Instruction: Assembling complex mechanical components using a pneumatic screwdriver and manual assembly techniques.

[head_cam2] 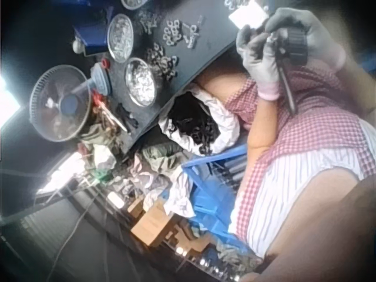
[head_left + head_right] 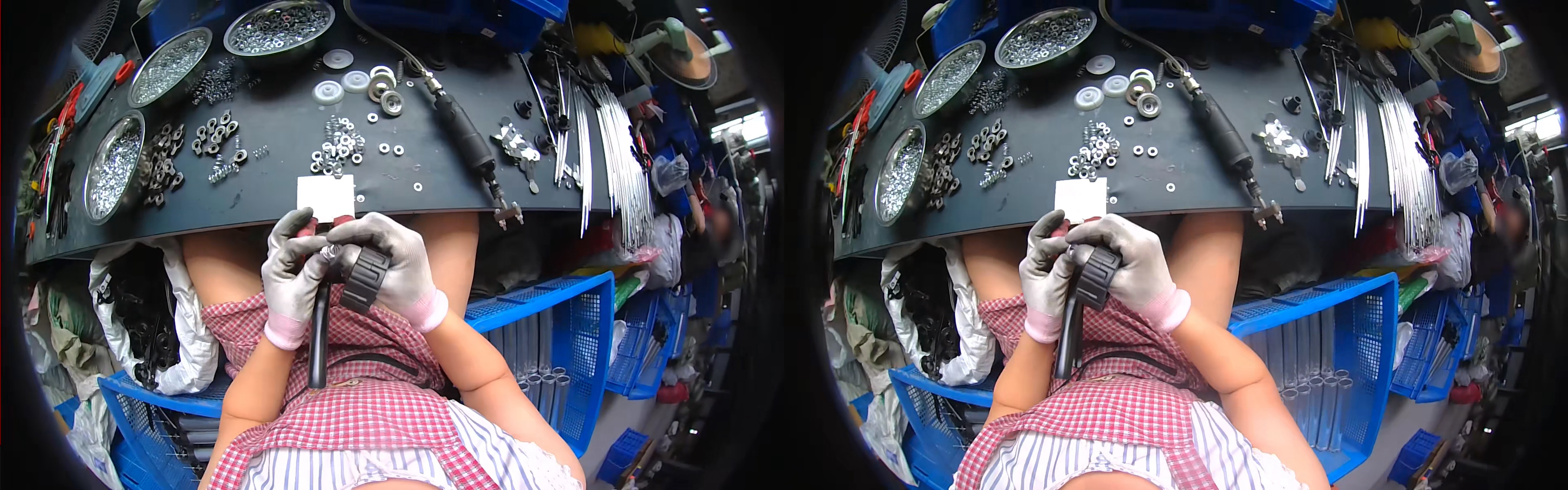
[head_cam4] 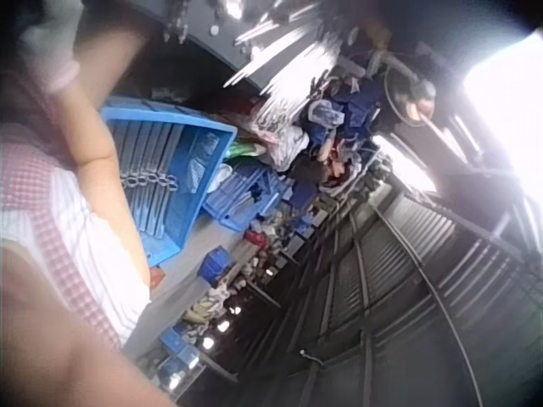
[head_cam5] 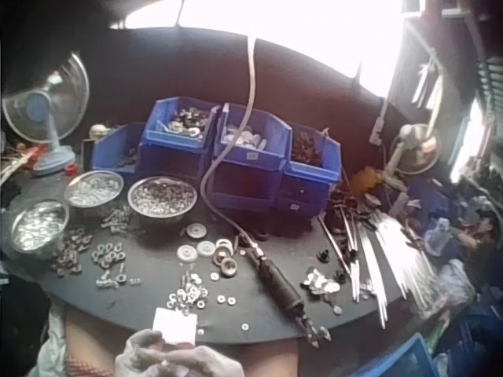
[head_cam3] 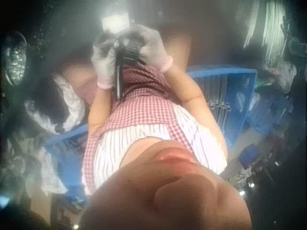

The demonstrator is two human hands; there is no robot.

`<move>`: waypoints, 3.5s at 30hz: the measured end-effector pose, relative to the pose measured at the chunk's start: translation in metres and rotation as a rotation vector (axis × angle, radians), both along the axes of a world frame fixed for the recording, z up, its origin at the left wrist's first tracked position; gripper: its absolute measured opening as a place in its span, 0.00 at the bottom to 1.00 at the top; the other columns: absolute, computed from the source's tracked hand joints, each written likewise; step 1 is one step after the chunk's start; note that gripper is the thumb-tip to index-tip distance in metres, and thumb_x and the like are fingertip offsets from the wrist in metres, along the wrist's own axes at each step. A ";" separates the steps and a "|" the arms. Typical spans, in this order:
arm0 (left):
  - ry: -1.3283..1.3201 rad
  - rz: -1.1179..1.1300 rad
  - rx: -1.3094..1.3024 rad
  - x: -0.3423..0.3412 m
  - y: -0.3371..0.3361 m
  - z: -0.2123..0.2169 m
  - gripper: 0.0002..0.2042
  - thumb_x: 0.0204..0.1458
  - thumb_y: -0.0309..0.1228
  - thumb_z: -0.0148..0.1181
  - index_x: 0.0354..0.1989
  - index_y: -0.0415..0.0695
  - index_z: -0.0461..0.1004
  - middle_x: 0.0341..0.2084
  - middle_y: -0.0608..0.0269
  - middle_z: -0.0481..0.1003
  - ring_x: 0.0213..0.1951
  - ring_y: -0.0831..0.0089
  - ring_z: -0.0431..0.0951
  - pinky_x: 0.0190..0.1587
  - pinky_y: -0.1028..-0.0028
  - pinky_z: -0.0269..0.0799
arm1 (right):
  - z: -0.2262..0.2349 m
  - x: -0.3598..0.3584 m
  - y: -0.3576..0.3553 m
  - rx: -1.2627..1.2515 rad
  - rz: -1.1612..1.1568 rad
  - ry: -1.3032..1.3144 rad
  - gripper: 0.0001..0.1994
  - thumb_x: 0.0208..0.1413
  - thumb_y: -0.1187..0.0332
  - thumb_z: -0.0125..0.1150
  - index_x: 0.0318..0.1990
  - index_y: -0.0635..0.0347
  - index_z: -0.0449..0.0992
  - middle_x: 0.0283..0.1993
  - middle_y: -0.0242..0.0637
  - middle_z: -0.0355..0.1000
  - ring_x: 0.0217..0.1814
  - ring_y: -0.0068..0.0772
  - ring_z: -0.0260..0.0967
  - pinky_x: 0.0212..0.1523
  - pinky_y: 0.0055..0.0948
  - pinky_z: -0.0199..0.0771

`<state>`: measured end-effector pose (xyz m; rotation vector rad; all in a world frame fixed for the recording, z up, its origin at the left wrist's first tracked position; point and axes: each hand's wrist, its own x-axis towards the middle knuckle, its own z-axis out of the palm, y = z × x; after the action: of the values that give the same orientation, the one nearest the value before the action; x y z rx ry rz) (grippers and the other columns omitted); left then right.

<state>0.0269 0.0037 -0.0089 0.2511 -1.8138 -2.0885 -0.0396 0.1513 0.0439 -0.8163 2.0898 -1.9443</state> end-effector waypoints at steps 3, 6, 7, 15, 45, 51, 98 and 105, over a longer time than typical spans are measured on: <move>-0.014 0.023 -0.271 -0.001 -0.006 0.000 0.13 0.48 0.41 0.70 0.36 0.46 0.82 0.56 0.51 0.69 0.62 0.57 0.63 0.64 0.58 0.58 | 0.009 -0.008 -0.003 0.025 0.024 0.075 0.09 0.51 0.73 0.64 0.41 0.60 0.79 0.35 0.41 0.75 0.36 0.34 0.76 0.38 0.29 0.74; -0.032 0.003 -0.587 0.001 -0.013 0.012 0.09 0.44 0.35 0.68 0.35 0.48 0.81 0.55 0.52 0.70 0.62 0.51 0.61 0.64 0.55 0.54 | 0.035 -0.044 0.030 0.021 -0.101 0.169 0.10 0.53 0.77 0.59 0.43 0.61 0.79 0.36 0.36 0.75 0.36 0.27 0.73 0.39 0.25 0.71; -0.062 0.002 -0.602 0.001 -0.013 0.014 0.09 0.44 0.34 0.67 0.34 0.48 0.81 0.56 0.52 0.70 0.63 0.50 0.61 0.64 0.54 0.54 | 0.048 -0.066 0.040 0.111 -0.304 0.362 0.10 0.55 0.77 0.55 0.44 0.61 0.78 0.37 0.32 0.73 0.35 0.21 0.68 0.38 0.22 0.68; -0.053 -0.026 -0.611 0.001 -0.014 0.026 0.13 0.42 0.28 0.61 0.39 0.45 0.77 0.58 0.47 0.66 0.64 0.49 0.59 0.64 0.54 0.56 | 0.041 -0.302 0.093 -0.067 -0.269 -0.169 0.14 0.59 0.79 0.52 0.51 0.65 0.75 0.40 0.36 0.77 0.39 0.25 0.75 0.39 0.25 0.76; 0.210 0.210 -0.740 -0.003 -0.012 -0.009 0.49 0.30 0.70 0.65 0.58 0.45 0.68 0.54 0.54 0.69 0.58 0.51 0.65 0.62 0.54 0.60 | 0.045 -0.058 0.003 0.669 0.482 0.372 0.16 0.36 0.77 0.70 0.38 0.59 0.79 0.35 0.41 0.74 0.35 0.44 0.75 0.38 0.33 0.74; 0.358 0.152 -0.798 -0.011 -0.022 -0.006 0.50 0.31 0.72 0.62 0.57 0.44 0.68 0.52 0.52 0.70 0.56 0.48 0.69 0.60 0.52 0.62 | 0.052 -0.048 0.004 0.631 0.389 0.464 0.18 0.35 0.77 0.69 0.39 0.54 0.79 0.31 0.38 0.71 0.33 0.42 0.74 0.35 0.34 0.74; 0.120 0.001 -0.894 -0.015 -0.016 0.032 0.32 0.31 0.43 0.70 0.46 0.41 0.70 0.44 0.53 0.71 0.51 0.53 0.70 0.58 0.56 0.62 | 0.042 -0.127 0.067 0.447 -0.354 0.481 0.09 0.50 0.77 0.60 0.41 0.62 0.77 0.51 0.48 0.73 0.44 0.45 0.75 0.45 0.33 0.75; 0.105 0.055 -0.824 -0.016 -0.005 0.031 0.31 0.32 0.42 0.70 0.46 0.40 0.69 0.45 0.52 0.70 0.53 0.50 0.69 0.58 0.55 0.63 | -0.020 -0.341 0.076 1.151 -0.712 0.481 0.23 0.58 0.55 0.58 0.58 0.55 0.71 0.58 0.46 0.69 0.61 0.47 0.67 0.59 0.43 0.68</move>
<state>0.0111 -0.0014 0.0225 -0.0318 -2.3689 -1.1384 -0.3802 0.2275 0.0243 -0.2653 3.4341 -0.3135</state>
